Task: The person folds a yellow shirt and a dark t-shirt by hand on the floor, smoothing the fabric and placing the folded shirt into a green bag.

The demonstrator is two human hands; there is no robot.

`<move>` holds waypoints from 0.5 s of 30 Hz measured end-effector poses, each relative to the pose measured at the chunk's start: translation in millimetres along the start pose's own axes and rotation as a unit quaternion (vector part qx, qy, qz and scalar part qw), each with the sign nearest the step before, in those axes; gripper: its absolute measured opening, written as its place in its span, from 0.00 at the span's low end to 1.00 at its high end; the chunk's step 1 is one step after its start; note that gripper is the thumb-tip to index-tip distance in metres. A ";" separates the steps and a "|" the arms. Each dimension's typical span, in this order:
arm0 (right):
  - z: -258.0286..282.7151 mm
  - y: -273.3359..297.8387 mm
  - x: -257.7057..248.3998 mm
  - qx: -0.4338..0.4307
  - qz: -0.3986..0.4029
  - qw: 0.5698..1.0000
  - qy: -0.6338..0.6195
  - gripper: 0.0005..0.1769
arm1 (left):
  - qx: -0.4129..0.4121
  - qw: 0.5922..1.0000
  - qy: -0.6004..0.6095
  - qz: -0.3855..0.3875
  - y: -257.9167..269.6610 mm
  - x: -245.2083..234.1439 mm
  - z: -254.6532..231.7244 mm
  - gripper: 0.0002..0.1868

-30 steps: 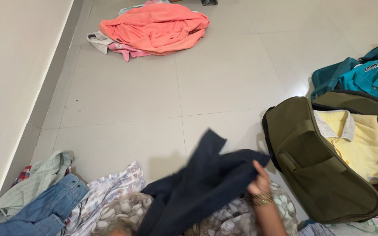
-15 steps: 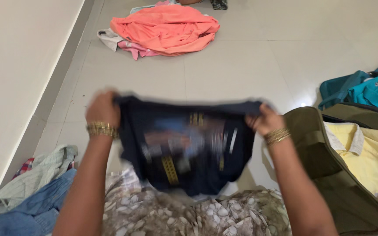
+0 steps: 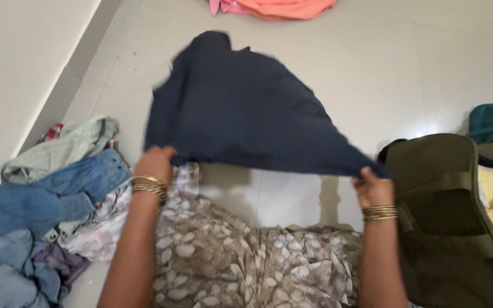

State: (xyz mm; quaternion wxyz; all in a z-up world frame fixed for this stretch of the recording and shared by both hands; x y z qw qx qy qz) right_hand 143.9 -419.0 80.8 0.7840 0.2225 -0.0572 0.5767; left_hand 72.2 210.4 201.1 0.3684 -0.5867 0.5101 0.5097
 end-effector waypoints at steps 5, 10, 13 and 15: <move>-123.5 -5.8 -67.0 0.157 0.006 0.878 0.451 0.12 | -0.038 0.948 -0.073 0.307 14.7 116.6 -13.5 0.20; -130.8 -17.0 -67.9 0.093 0.000 0.710 0.698 0.21 | 0.020 0.939 -0.061 0.339 13.1 144.0 -52.9 0.24; -149.6 -15.5 -46.8 0.064 0.083 0.695 0.711 0.22 | 0.083 0.902 -0.095 0.413 18.2 184.9 -72.8 0.25; -153.6 -11.6 -32.0 0.033 0.110 0.684 0.720 0.22 | 0.076 0.883 -0.128 0.445 23.6 202.6 -75.2 0.27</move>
Point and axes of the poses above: each hand's wrist, its own y-axis away from the middle knuckle, its own x-axis out of the palm, z = x × y, the point moved 9 cm from there along -y, towards the middle knuckle, and after that the axes turned 4 degrees about z, right-handed, at the moved point
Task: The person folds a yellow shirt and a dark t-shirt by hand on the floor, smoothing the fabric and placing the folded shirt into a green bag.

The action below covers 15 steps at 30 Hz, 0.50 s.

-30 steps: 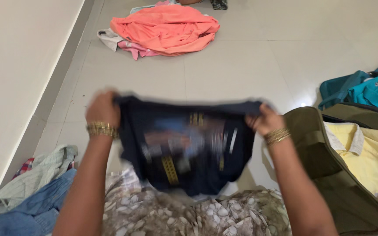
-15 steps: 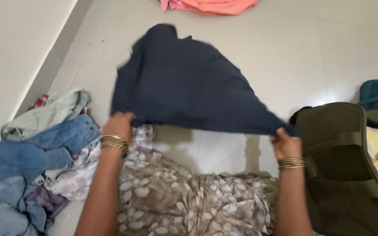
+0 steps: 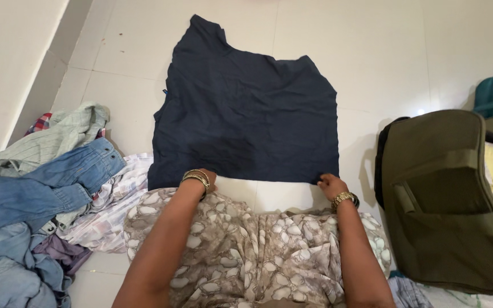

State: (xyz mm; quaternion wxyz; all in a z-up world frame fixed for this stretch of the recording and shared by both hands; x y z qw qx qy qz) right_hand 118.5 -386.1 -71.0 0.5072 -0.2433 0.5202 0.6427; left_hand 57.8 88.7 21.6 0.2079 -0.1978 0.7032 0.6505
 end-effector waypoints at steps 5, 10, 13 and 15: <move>47.0 10.1 -3.8 0.017 0.012 0.995 0.098 0.24 | -0.027 1.000 0.000 0.000 -7.8 -1.4 -4.0 0.28; 68.6 13.9 6.2 0.037 0.085 0.982 0.167 0.32 | -0.045 0.998 0.010 -0.031 -29.0 -0.6 -21.6 0.32; 44.6 -6.1 16.6 0.060 0.117 0.982 0.139 0.36 | -0.057 0.993 0.022 -0.102 -41.0 -3.8 -39.3 0.33; 19.7 -27.0 22.9 0.065 0.115 0.980 0.147 0.40 | -0.047 0.987 0.033 -0.149 -45.6 -9.4 -55.7 0.31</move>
Point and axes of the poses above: each hand's wrist, its own y-axis away from the middle knuckle, its own x-axis out of the palm, z = x × y, the point moved 9 cm from there along -y, towards the middle knuckle, and after that the axes turned 4 degrees about z, right-handed, at the moved point
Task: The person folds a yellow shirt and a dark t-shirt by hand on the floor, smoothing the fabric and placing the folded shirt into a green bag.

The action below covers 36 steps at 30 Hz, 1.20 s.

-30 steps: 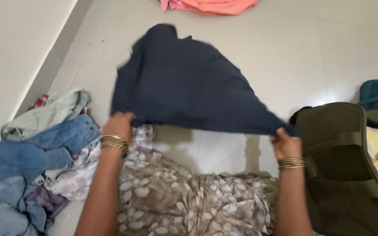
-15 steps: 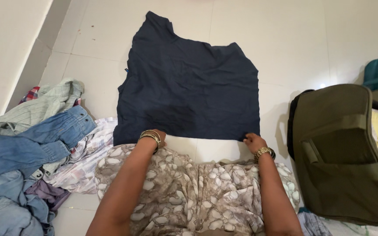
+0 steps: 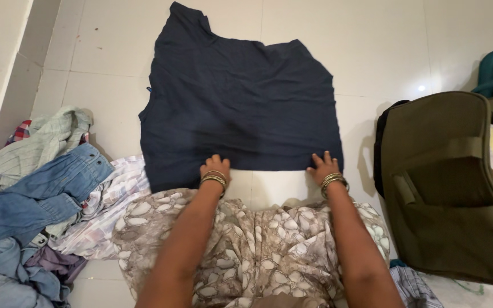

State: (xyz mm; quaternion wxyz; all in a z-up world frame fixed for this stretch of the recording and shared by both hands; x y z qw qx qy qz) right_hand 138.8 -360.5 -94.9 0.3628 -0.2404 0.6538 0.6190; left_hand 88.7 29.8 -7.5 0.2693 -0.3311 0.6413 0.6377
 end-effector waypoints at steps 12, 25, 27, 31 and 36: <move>-82.5 22.4 -21.2 0.224 -0.033 0.970 -0.089 0.41 | 0.081 0.973 0.178 -0.124 -33.7 -68.0 54.0 0.18; 203.8 118.3 -4.9 -0.255 -0.140 0.950 0.110 0.35 | 0.002 0.972 0.053 -0.231 33.1 52.4 294.0 0.33; 224.8 130.2 10.9 -0.271 -0.077 0.945 0.167 0.34 | 0.002 0.968 0.008 -0.252 67.1 101.1 307.1 0.16; 228.2 135.1 11.7 -0.266 -0.077 0.943 0.186 0.33 | -0.100 0.971 0.078 -0.201 140.7 171.0 370.1 0.20; 233.7 140.7 25.8 -0.267 -0.107 0.939 0.188 0.31 | -0.087 0.985 0.073 0.126 107.4 187.1 392.2 0.20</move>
Point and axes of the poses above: each hand's wrist, its own y-axis away from the middle knuckle, its own x-axis out of the palm, z = x × y, the point moved 9 cm from there along -y, towards the middle knuckle, and after that the axes turned 4 degrees about z, right-handed, at the moved point
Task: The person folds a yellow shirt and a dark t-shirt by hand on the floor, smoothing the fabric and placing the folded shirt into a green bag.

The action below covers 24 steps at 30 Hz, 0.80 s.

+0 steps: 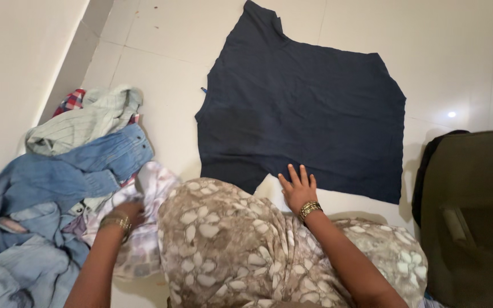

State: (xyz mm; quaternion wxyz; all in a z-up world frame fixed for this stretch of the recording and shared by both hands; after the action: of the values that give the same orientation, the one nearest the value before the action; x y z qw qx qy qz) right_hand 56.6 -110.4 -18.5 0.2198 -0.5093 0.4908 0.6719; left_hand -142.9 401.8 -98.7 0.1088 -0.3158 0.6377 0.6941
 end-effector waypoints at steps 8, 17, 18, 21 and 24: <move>-1.5 -0.6 49.6 -0.121 0.004 0.979 -0.165 0.21 | 0.087 0.956 0.049 -0.277 129.7 -237.4 -185.4 0.20; -149.7 65.7 -21.1 -0.019 -0.139 0.935 -0.326 0.21 | 0.135 0.966 -0.157 -0.156 152.5 -259.7 -376.2 0.23; -167.0 67.7 -24.7 -0.002 -0.139 0.942 -0.305 0.21 | 0.131 0.964 -0.167 -0.161 141.2 -254.7 -387.7 0.22; -211.5 70.8 5.6 0.082 -0.130 0.922 -0.354 0.23 | 0.123 0.972 -0.137 -0.145 98.3 -211.2 -405.9 0.19; -216.4 59.9 49.8 0.098 -0.120 0.933 -0.325 0.21 | 0.084 0.985 -0.104 -0.108 70.9 -146.0 -388.4 0.25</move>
State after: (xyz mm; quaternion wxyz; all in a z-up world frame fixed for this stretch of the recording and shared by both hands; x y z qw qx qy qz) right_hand 91.3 -337.1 -37.2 0.4955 -0.2941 0.3910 0.7178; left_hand 47.6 56.5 48.3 0.2753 -0.2989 0.6411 0.6510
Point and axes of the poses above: each hand's wrist, its own y-axis away from the middle knuckle, its own x-axis out of the palm, z = x × y, the point moved 9 cm from there along -y, towards the middle knuckle, and after that the axes turned 4 degrees about z, right-handed, at the moved point
